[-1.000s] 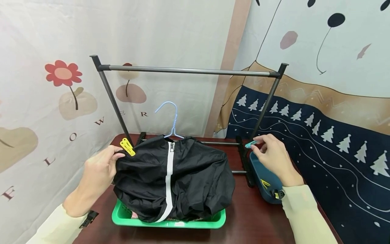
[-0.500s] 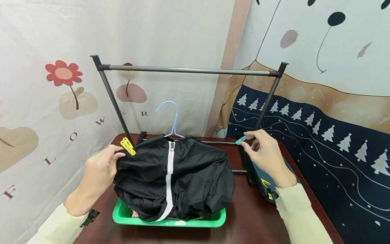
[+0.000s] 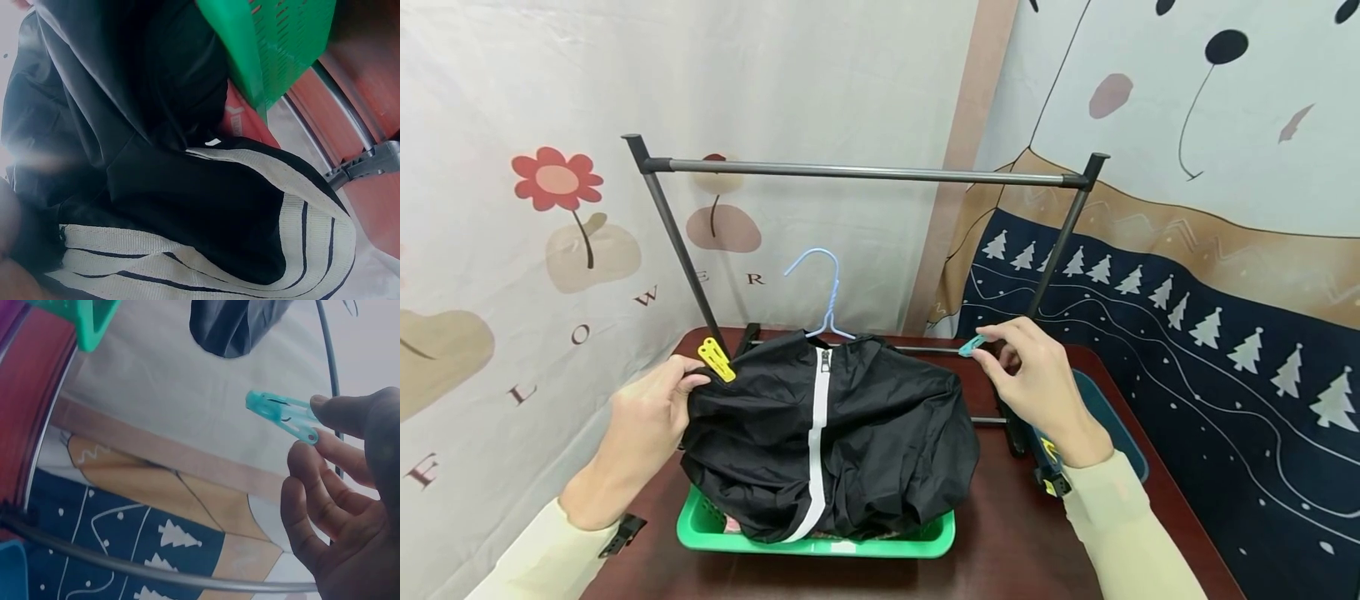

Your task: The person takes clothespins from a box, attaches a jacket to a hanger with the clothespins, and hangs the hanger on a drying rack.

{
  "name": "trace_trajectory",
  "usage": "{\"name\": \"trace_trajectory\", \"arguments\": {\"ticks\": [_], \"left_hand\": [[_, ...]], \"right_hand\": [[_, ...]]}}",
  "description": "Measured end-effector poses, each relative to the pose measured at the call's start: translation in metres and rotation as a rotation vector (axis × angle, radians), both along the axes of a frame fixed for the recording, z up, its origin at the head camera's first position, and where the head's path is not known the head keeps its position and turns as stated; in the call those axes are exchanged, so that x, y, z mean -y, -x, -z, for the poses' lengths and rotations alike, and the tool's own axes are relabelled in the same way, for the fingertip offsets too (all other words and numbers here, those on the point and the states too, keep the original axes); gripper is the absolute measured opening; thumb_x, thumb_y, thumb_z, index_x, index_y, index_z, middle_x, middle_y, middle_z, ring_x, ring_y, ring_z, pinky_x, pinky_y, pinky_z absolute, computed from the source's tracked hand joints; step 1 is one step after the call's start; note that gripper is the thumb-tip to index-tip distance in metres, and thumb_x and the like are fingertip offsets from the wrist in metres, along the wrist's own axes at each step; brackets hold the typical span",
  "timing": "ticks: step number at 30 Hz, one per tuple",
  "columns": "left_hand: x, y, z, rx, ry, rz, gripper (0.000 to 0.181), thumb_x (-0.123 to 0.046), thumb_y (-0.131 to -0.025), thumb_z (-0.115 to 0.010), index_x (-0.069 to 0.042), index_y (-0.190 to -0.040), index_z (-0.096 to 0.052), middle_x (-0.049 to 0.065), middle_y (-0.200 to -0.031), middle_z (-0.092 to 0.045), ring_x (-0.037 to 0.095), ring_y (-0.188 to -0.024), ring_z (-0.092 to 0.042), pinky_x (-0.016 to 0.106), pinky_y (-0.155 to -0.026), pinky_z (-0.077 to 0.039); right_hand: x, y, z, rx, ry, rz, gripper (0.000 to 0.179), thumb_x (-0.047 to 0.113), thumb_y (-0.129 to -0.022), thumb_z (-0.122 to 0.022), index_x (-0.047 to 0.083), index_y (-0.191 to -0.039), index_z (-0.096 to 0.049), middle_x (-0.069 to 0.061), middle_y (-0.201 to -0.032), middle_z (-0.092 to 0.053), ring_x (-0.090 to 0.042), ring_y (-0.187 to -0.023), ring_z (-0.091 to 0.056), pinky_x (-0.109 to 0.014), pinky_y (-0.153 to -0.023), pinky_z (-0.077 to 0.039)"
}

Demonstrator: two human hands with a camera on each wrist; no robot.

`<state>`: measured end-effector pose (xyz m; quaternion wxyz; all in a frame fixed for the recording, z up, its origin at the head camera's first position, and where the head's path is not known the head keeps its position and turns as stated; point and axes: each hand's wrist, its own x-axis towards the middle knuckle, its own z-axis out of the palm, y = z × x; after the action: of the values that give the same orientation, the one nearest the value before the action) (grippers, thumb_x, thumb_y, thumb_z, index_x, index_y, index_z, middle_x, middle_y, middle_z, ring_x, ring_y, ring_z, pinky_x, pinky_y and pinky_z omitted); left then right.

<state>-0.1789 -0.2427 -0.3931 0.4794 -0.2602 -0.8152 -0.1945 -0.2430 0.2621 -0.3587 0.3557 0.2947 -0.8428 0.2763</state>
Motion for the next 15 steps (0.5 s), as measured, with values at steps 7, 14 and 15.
{"name": "trace_trajectory", "arguments": {"ticks": [7,14,15], "left_hand": [[0.001,-0.001,0.0,0.015,0.007,0.001,0.045,-0.035,-0.122,-0.052,0.003,-0.112,-0.073,0.014,-0.097,-0.077,0.023,-0.076,-0.073,0.04,-0.072,-0.063],[0.0,-0.001,0.0,0.006,0.004,0.001,0.045,-0.036,-0.121,-0.051,0.003,-0.112,-0.073,0.014,-0.098,-0.078,0.023,-0.076,-0.074,0.041,-0.072,-0.064],[0.0,-0.001,0.0,0.003,0.004,0.001,0.045,-0.036,-0.121,-0.051,0.002,-0.112,-0.073,0.014,-0.098,-0.078,0.023,-0.076,-0.074,0.042,-0.072,-0.064]], "right_hand": [[0.013,-0.002,0.0,-0.021,0.018,-0.052,0.035,-0.006,-0.089,-0.097,0.003,-0.121,-0.086,-0.01,-0.111,-0.08,-0.005,-0.075,-0.06,-0.015,-0.069,-0.05],[0.025,-0.003,0.0,-0.03,0.051,-0.109,0.03,-0.009,-0.091,-0.094,0.005,-0.117,-0.086,-0.01,-0.11,-0.081,-0.007,-0.076,-0.06,-0.014,-0.067,-0.047],[0.026,-0.003,0.0,-0.032,0.054,-0.114,0.029,-0.009,-0.092,-0.094,0.005,-0.117,-0.086,-0.009,-0.11,-0.081,-0.007,-0.076,-0.06,-0.014,-0.066,-0.046]]}}
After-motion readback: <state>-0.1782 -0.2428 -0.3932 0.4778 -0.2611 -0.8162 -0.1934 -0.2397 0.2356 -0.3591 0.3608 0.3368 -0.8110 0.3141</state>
